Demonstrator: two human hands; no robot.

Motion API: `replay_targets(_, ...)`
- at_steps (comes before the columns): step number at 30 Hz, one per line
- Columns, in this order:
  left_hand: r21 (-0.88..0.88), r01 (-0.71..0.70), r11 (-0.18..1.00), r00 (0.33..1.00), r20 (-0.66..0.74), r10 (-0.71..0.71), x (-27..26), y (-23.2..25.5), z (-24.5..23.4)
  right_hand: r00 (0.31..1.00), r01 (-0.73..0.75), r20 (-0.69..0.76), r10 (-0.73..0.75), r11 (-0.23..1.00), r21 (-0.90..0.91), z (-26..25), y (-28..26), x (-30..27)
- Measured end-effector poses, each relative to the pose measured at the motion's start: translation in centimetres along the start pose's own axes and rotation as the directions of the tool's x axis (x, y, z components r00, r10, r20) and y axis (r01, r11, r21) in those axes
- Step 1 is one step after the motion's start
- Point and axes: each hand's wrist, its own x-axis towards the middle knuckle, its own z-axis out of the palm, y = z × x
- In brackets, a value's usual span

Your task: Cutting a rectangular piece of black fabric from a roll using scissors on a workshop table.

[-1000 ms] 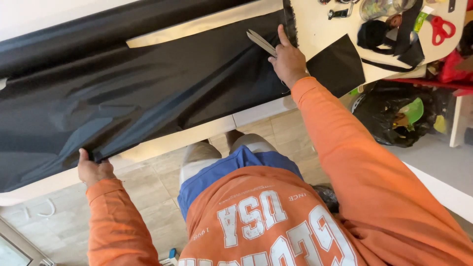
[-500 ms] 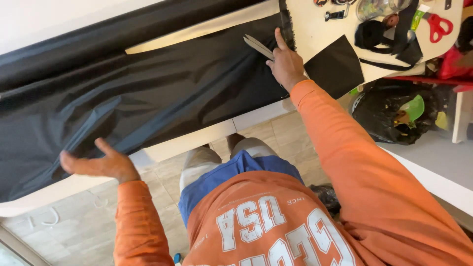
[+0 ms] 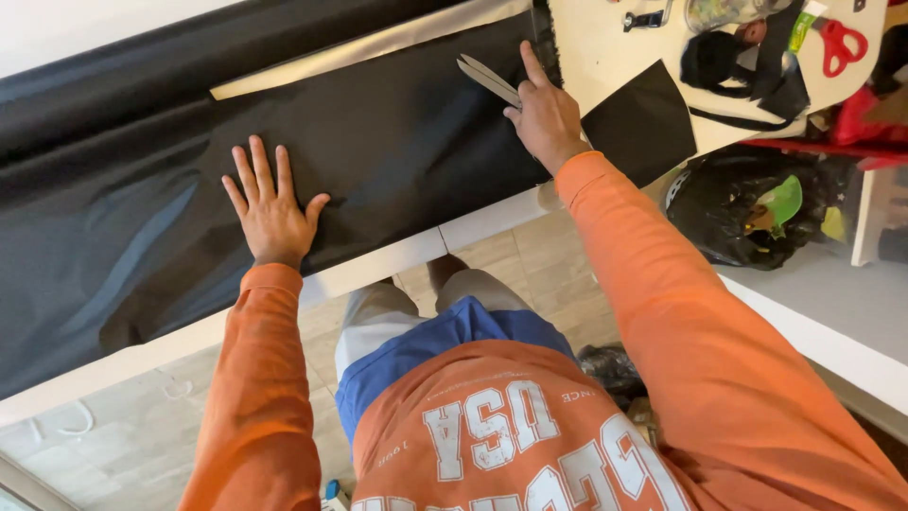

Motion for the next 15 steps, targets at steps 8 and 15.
replay_targets(8,-0.013,-0.051,0.999,0.999,-0.014,0.051,1.1,-0.5,-0.2,0.999,0.018,-0.037,-0.018,1.0,0.002,0.5,0.7,0.5)
replay_targets(15,-0.031,-0.048,0.998,0.999,-0.012,0.047,1.0,-0.8,-0.4,0.88,0.261,-0.475,-0.002,0.837,0.48,0.3,0.0,-4.2)
